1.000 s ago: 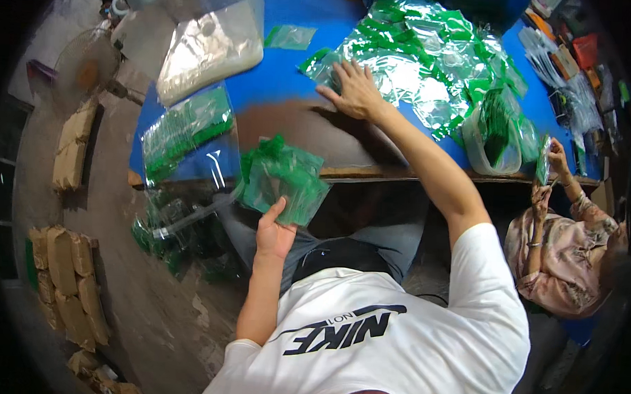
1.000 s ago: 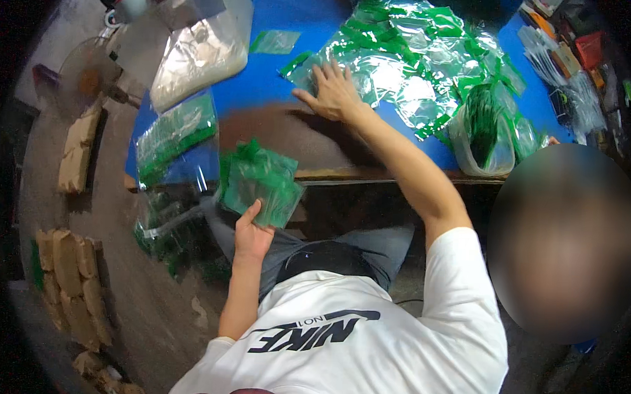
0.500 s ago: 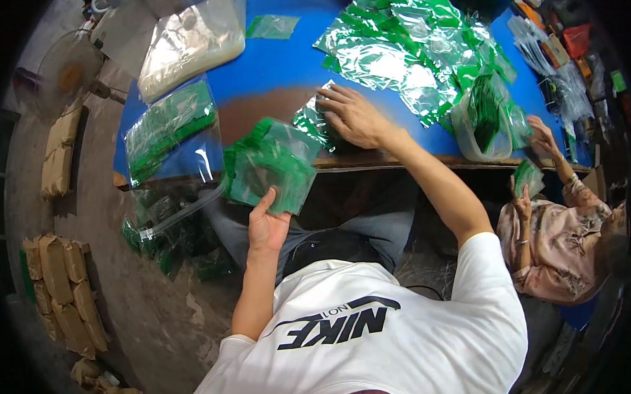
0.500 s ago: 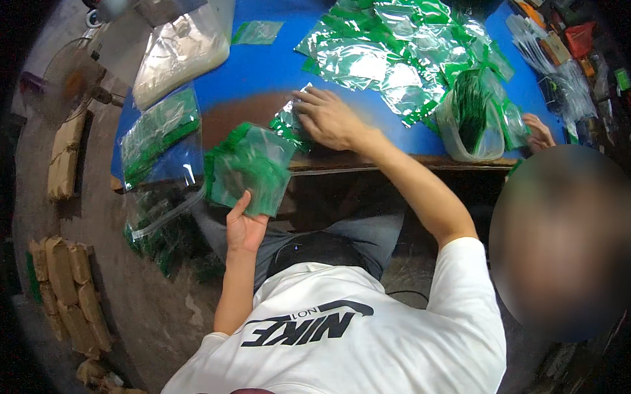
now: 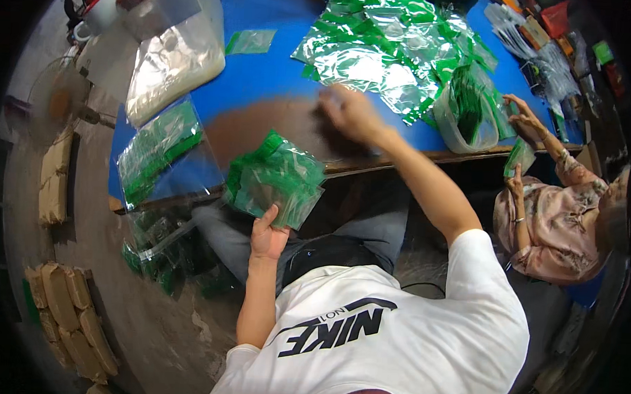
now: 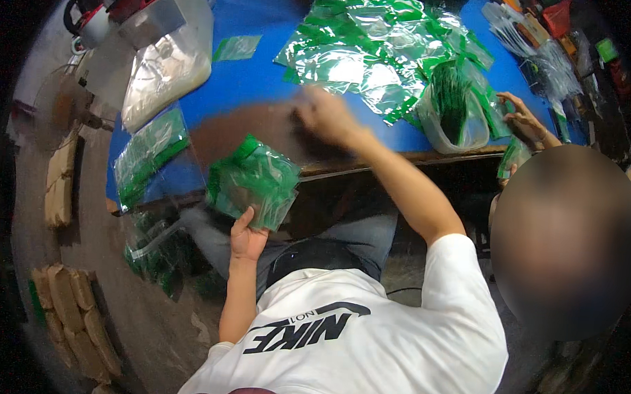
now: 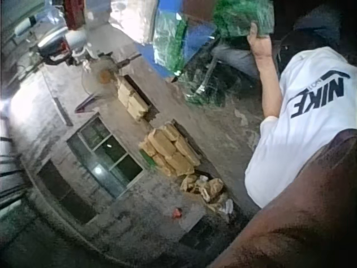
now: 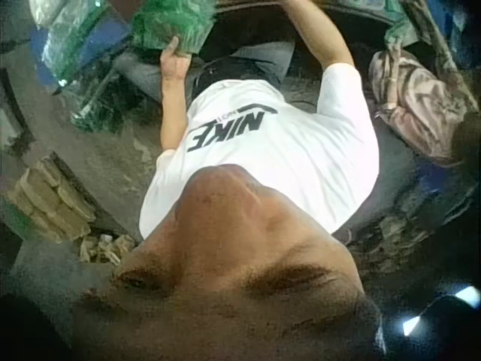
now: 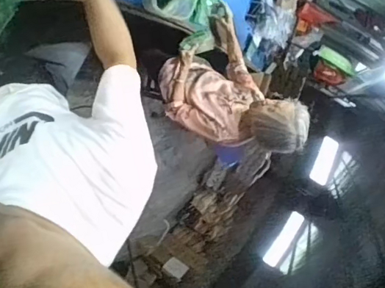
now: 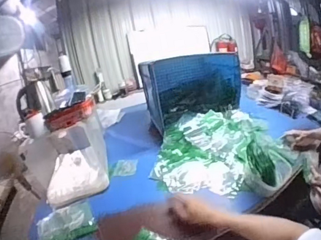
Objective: Packing and organizing green plastic packets into larger clear plastic bags on a blue workbench.
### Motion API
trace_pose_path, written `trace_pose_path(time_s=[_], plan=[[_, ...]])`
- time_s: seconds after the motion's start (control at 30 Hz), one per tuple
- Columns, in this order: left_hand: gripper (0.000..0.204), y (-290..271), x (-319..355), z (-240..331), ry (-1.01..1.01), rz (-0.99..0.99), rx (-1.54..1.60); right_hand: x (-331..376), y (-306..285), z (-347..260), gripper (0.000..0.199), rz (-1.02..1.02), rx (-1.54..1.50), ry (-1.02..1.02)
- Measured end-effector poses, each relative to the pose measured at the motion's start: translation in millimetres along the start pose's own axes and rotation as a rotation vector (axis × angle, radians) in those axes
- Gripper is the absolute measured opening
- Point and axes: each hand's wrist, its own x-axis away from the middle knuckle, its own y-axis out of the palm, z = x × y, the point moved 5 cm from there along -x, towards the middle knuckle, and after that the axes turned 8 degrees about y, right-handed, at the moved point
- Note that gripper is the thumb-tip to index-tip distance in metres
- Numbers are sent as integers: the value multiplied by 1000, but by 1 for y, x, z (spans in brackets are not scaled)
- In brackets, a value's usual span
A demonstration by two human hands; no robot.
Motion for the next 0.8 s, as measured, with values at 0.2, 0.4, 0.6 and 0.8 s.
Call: trace_pose_path(time_s=[0.2, 0.4, 0.6, 0.8], plan=[[54, -8, 2, -3, -34, -43, 124, 10, -3, 52, 86, -122, 738, 30], [51, 3, 3, 0, -31, 16, 20, 89, 35, -45, 56, -426, 239, -406], [50, 6, 2, 11, 29, 36, 66, 29, 19, -32, 46, -103, 367, -384], [50, 11, 12, 17, 59, 26, -164, 35, 23, -46, 48, -529, 1, -271]])
